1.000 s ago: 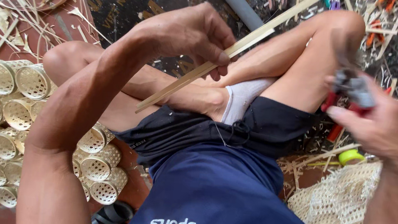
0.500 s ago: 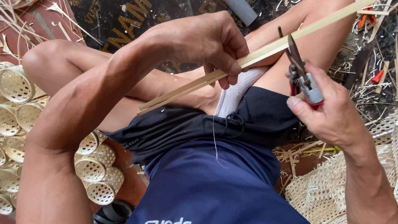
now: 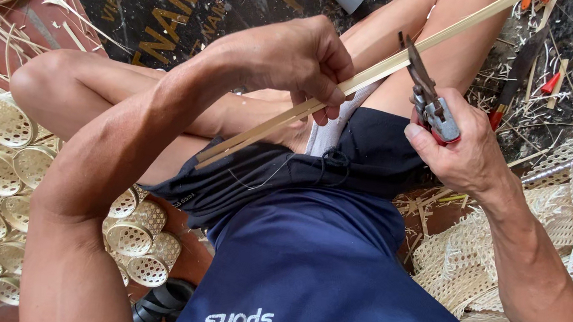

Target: The person sits on the floor of a bamboo craft workshop assembling woven bamboo basket cylinders. They cut and trim thin bamboo strips with pliers, wrap a strip around a gray PVC pipe used as a form, and fit and press perforated woven bamboo mesh onto the rim to form basket bodies, adding finished pieces to a stack.

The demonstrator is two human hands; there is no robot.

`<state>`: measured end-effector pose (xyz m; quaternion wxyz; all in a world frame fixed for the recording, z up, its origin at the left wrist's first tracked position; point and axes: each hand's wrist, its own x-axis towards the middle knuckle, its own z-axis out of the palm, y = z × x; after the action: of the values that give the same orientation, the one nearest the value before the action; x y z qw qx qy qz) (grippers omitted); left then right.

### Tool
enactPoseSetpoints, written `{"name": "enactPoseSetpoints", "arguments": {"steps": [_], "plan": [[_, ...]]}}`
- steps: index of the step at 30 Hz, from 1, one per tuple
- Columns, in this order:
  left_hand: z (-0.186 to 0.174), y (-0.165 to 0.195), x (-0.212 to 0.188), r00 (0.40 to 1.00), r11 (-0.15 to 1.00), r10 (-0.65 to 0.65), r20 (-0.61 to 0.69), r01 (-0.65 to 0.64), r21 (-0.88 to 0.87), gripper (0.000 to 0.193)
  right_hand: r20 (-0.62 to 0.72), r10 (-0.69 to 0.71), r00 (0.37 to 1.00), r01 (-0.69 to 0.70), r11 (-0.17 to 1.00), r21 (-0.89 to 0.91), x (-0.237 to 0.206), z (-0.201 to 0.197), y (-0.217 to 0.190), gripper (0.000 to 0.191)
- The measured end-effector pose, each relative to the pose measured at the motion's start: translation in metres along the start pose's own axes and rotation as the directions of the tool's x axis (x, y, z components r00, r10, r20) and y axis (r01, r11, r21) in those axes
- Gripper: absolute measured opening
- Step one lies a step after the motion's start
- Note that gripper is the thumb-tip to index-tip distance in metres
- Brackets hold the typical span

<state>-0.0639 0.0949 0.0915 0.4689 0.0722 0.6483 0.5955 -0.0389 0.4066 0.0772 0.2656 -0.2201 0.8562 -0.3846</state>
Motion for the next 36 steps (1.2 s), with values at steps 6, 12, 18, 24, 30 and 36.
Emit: {"name": "enactPoseSetpoints", "arguments": {"steps": [6, 12, 18, 24, 30, 36], "plan": [[0.000, -0.003, -0.008, 0.996, 0.990, 0.068, -0.051, -0.061, 0.128, 0.010, -0.134, -0.399, 0.907, 0.330, 0.872, -0.361, 0.000, 0.004, -0.017, 0.060], [0.008, -0.008, -0.031, 0.964, 0.916, 0.252, -0.079, -0.212, 0.340, 0.010, -0.221, -0.259, 0.940, 0.075, 0.790, -0.608, -0.014, 0.015, -0.029, 0.067], [0.000, 0.008, -0.065, 0.955, 0.942, 0.234, -0.184, -0.176, 0.285, 0.009, -0.242, -0.288, 0.927, 0.145, 0.867, -0.476, -0.018, 0.015, -0.015, 0.081], [-0.004, -0.015, -0.079, 0.936, 0.956, 0.244, -0.254, -0.277, -0.101, 0.016, -0.290, -0.146, 0.946, 0.129, 0.988, -0.080, -0.031, 0.013, -0.016, 0.090], [0.002, -0.036, -0.062, 0.938, 0.938, 0.305, -0.163, -0.326, -0.119, 0.027, -0.319, -0.397, 0.860, 0.083, 0.727, -0.682, -0.035, 0.019, -0.027, 0.067], [0.004, -0.045, -0.078, 0.904, 0.908, 0.391, -0.174, -0.410, -0.085, 0.023, -0.190, -0.367, 0.911, 0.106, 0.652, -0.751, -0.030, 0.012, -0.031, 0.045]]}}
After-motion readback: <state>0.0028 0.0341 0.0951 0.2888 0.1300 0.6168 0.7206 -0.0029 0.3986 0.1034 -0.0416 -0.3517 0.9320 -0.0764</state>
